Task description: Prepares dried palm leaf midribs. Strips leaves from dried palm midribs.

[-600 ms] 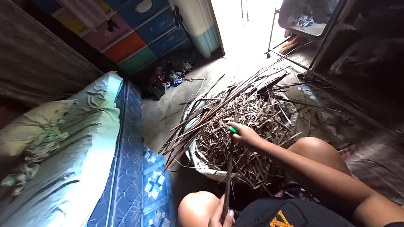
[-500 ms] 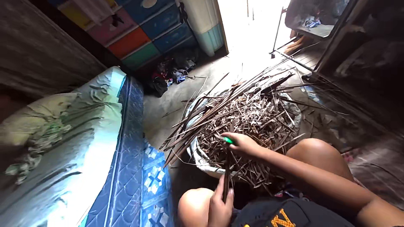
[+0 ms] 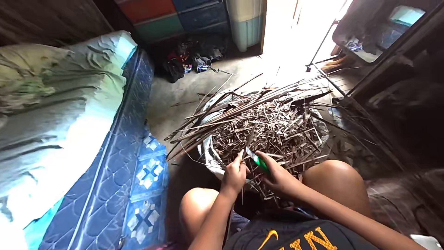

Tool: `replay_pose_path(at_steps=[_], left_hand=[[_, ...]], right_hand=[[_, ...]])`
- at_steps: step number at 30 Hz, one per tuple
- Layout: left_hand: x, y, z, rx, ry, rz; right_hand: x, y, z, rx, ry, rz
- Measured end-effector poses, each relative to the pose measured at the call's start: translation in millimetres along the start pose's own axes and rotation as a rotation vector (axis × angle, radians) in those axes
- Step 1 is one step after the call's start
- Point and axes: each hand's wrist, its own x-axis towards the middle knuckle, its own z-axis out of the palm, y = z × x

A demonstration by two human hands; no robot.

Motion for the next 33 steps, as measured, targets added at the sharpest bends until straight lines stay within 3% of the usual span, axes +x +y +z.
replay_pose_path(at_steps=[6, 8, 13, 19, 26, 33], left_hand=[[0.5, 9.2, 2.3, -0.495, -0.068, -0.159], [1.9, 4.6, 3.8, -0.552, -0.048, -0.160], [-1.1, -7.6, 7.3, -0.626, -0.046, -0.197], [-20.0, -15.8, 10.1, -0.409, -0.196, -0.252], [-25.0, -13.0, 26.1, 0.110, 0.137, -0.148], [-15.0, -1.7, 33.6, 0.244, 0.173, -0.160]], right_hand=[[-7.7, 13.7, 16.3, -0.203, 0.333, -0.333], [-8.8, 17.3, 15.6, -0.254, 0.312, -0.366], [-5.2, 23.7, 12.4, -0.321, 0.020, -0.095], [9.3, 31.9, 10.4, -0.348, -0.016, 0.010], [6.1, 3.0, 25.1, -0.440, -0.223, 0.085], [8.3, -14.3, 35.6, -0.496, -0.228, 0.264]])
